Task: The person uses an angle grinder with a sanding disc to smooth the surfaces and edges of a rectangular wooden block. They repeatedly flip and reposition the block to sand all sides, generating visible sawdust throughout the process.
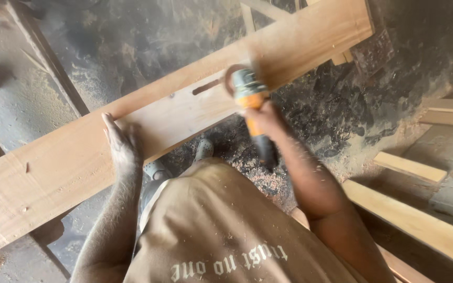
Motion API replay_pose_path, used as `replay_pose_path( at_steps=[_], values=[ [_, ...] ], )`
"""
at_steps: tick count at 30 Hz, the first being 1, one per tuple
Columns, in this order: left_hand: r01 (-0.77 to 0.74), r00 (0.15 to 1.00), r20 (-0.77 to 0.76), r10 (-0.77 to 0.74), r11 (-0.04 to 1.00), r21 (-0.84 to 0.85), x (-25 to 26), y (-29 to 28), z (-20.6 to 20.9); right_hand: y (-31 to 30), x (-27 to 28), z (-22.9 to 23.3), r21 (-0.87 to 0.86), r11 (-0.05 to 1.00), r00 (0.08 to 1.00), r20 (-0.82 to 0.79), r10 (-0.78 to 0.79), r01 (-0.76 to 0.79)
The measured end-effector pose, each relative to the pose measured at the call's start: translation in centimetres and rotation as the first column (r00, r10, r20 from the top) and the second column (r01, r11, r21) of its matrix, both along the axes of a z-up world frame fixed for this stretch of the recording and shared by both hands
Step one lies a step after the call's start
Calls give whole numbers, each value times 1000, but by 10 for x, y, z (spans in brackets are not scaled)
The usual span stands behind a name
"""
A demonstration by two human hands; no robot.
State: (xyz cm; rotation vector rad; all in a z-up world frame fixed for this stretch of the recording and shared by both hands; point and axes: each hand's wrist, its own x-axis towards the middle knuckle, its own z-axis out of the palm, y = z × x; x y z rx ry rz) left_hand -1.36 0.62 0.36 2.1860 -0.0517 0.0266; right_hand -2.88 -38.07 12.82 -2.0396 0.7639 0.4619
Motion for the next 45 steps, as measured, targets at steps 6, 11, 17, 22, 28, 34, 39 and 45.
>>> replay_pose_path(
  at_steps=[6,11,17,22,28,34,39,45],
  values=[
    [108,991,-95,-96,986,128,-23,21,15,13,3,9,1,997,997,6,-79,79],
    [184,972,-178,-154,968,169,-29,30,13,102,-19,-9,164,914,922,178,343,-371],
    [177,972,-185,-146,971,163,-30,28,2,68,-7,19,-9,976,967,-136,215,-218],
    [181,975,-160,-155,971,159,-30,28,2,-6,14,21,-31,999,999,-25,-31,30],
    [178,982,-109,-155,951,252,-22,17,39,-77,25,6,16,959,952,120,-283,283],
    [659,742,-484,-463,377,651,17,-68,86,-104,-43,-27,419,818,826,229,-515,393],
    [735,629,-522,-576,221,641,45,-103,91,-127,-99,-64,578,765,796,303,-525,284],
    [784,619,-486,-617,449,430,75,-84,93,-147,-136,-78,587,710,781,197,-592,390]
  ],
)
